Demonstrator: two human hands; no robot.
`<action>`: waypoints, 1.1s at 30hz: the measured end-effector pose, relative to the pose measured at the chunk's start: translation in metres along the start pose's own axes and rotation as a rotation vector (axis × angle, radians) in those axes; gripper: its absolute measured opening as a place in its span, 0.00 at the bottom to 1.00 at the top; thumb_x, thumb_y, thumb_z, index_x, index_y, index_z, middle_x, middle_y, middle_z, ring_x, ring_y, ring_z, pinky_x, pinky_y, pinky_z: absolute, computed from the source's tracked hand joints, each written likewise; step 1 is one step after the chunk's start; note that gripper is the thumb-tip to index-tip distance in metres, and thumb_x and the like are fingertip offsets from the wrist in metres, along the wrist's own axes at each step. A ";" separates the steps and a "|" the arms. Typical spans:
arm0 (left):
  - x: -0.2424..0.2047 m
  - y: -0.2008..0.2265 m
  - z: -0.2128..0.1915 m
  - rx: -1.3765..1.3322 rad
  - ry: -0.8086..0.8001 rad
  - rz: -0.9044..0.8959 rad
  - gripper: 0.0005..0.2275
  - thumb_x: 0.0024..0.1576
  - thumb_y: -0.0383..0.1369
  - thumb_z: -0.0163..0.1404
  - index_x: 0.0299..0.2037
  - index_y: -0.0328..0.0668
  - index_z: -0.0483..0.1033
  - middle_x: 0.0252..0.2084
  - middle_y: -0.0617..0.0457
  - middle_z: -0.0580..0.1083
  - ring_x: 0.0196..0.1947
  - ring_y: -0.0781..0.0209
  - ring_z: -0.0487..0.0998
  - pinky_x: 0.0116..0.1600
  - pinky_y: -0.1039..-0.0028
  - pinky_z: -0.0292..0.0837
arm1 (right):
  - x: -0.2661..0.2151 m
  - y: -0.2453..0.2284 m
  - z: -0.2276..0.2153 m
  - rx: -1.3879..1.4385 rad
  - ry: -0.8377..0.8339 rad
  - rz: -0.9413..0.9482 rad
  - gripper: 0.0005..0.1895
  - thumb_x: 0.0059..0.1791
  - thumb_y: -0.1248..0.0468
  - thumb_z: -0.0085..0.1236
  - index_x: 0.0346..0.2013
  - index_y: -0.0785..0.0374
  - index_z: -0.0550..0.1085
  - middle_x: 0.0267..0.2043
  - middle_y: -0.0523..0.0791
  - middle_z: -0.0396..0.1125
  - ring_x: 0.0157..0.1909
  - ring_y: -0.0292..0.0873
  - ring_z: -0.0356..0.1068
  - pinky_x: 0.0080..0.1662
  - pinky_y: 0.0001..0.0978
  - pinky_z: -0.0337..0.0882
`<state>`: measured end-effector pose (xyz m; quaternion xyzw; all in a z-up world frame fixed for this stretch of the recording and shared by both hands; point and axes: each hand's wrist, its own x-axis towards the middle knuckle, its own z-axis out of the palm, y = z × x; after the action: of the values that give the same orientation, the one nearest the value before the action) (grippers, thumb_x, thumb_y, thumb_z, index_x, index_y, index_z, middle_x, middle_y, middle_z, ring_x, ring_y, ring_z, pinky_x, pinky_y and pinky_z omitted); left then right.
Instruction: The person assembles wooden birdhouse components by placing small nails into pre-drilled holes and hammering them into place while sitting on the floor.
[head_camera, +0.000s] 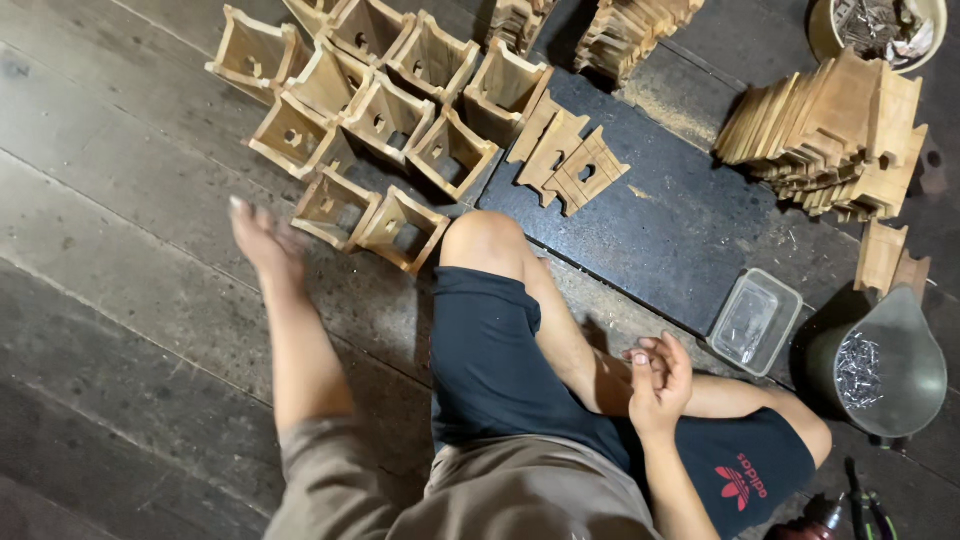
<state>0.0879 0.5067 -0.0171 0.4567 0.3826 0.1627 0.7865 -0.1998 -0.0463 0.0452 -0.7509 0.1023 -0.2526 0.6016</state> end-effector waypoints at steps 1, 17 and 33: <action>-0.027 -0.011 0.016 0.001 -0.004 -0.001 0.36 0.60 0.62 0.53 0.74 0.58 0.57 0.74 0.45 0.58 0.57 0.47 0.77 0.44 0.60 0.75 | -0.001 0.003 -0.001 -0.001 0.004 -0.001 0.27 0.53 0.77 0.51 0.67 0.71 0.61 0.49 0.58 0.67 0.40 0.49 0.76 0.42 0.38 0.78; 0.015 -0.089 0.086 0.046 -0.174 0.059 0.45 0.53 0.27 0.57 0.78 0.59 0.39 0.76 0.39 0.52 0.66 0.42 0.68 0.56 0.49 0.82 | 0.000 0.004 0.006 -0.117 -0.043 0.058 0.22 0.49 0.74 0.61 0.59 0.68 0.73 0.40 0.51 0.73 0.36 0.39 0.73 0.40 0.28 0.73; -0.248 -0.005 0.095 -0.083 -0.098 -0.054 0.31 0.67 0.50 0.45 0.76 0.83 0.39 0.82 0.50 0.33 0.81 0.44 0.34 0.67 0.19 0.20 | -0.014 0.016 -0.020 -0.208 -0.009 0.118 0.21 0.49 0.74 0.61 0.58 0.67 0.74 0.40 0.51 0.75 0.40 0.41 0.73 0.45 0.34 0.74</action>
<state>-0.0037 0.2974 0.1192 0.4207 0.3488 0.1348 0.8265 -0.2194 -0.0605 0.0287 -0.8029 0.1693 -0.2015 0.5349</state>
